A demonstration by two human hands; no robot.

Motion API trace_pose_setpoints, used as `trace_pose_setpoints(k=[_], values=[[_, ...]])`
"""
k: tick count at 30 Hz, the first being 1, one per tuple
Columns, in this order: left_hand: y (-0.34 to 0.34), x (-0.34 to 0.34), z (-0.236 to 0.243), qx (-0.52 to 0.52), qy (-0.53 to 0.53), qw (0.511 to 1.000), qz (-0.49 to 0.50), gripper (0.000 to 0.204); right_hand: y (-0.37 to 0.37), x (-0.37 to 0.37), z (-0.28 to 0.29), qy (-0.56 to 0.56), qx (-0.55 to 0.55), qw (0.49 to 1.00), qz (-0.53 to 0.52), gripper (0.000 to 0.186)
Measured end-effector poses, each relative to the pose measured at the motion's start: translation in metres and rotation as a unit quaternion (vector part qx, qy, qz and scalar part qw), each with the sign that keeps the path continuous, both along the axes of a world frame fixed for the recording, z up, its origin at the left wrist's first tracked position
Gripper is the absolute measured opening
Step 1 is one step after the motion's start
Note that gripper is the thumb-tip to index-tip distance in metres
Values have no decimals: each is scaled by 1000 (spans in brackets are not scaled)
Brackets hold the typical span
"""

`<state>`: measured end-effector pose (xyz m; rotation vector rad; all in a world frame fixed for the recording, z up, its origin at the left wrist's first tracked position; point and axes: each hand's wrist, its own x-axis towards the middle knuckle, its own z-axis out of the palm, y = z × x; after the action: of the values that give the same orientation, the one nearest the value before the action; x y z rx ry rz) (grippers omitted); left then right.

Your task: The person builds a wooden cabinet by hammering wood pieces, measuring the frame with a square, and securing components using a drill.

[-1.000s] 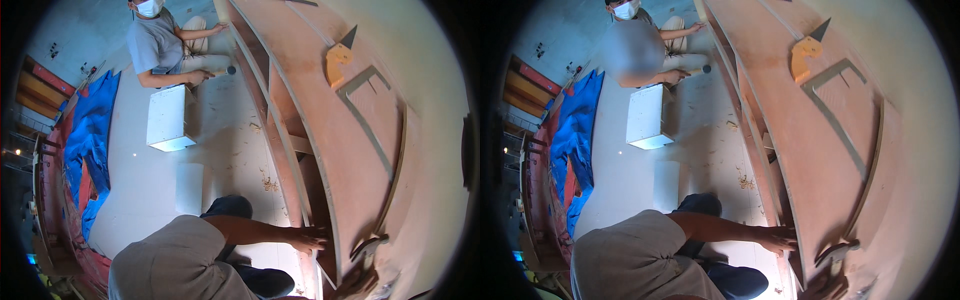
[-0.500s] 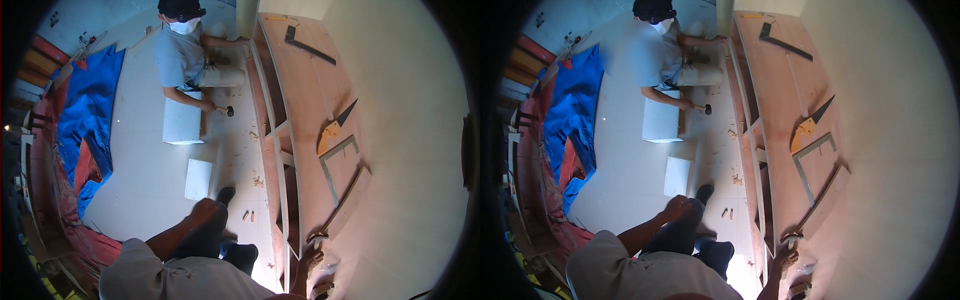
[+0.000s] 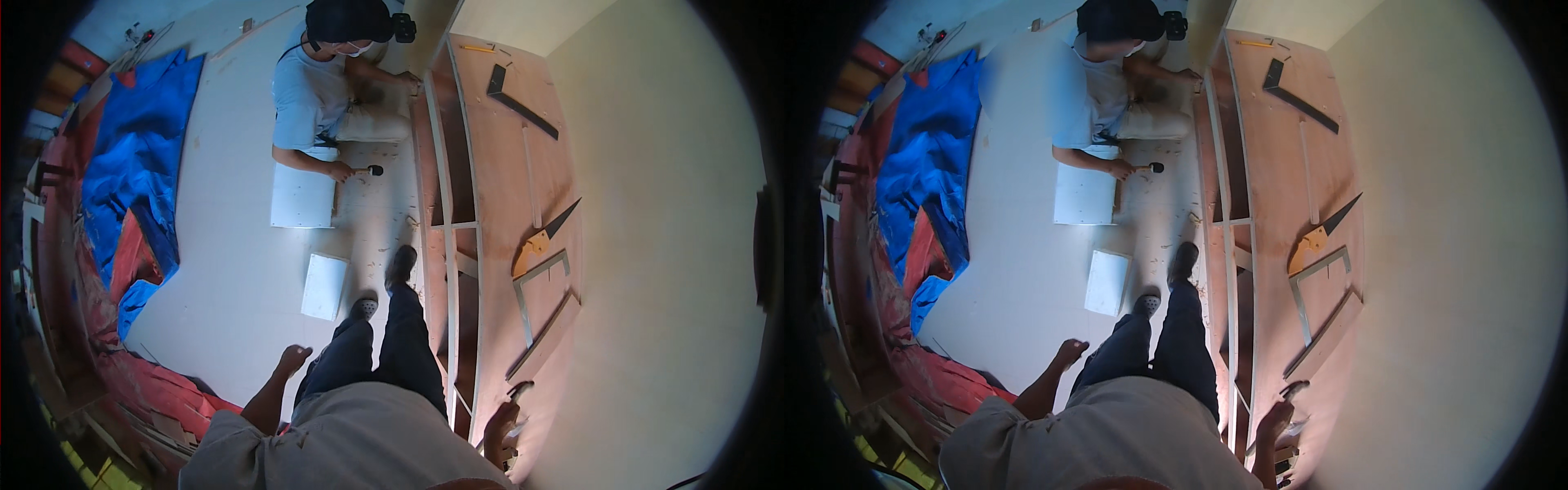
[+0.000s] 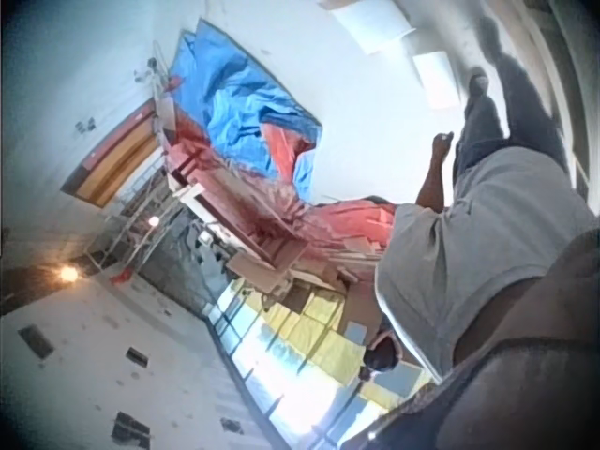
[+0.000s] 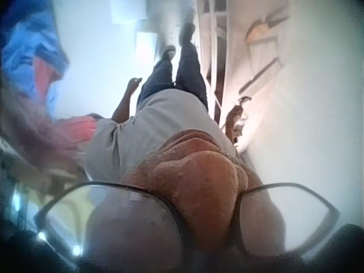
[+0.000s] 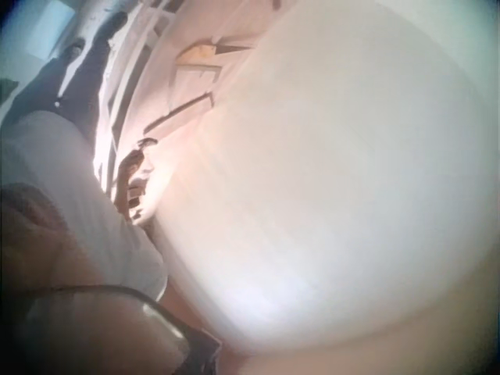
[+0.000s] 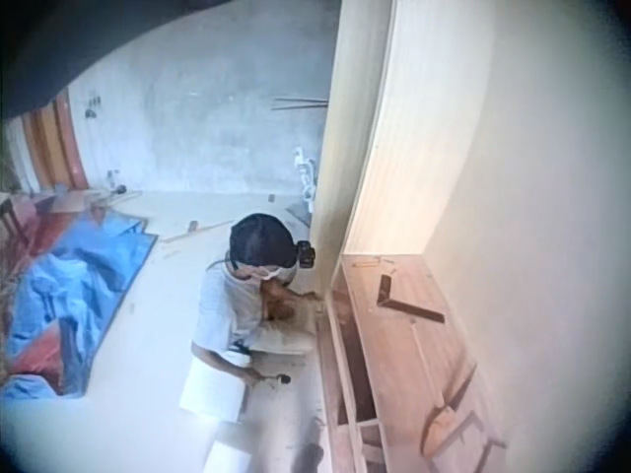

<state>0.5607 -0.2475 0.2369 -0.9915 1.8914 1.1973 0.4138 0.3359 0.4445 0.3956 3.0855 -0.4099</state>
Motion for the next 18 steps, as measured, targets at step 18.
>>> trace_pose_setpoints(k=[18], values=[[17, -438, 116, 206, 206, 930, 224, 45, -219, -348, 7, -320, -275, 892, 163, 18]])
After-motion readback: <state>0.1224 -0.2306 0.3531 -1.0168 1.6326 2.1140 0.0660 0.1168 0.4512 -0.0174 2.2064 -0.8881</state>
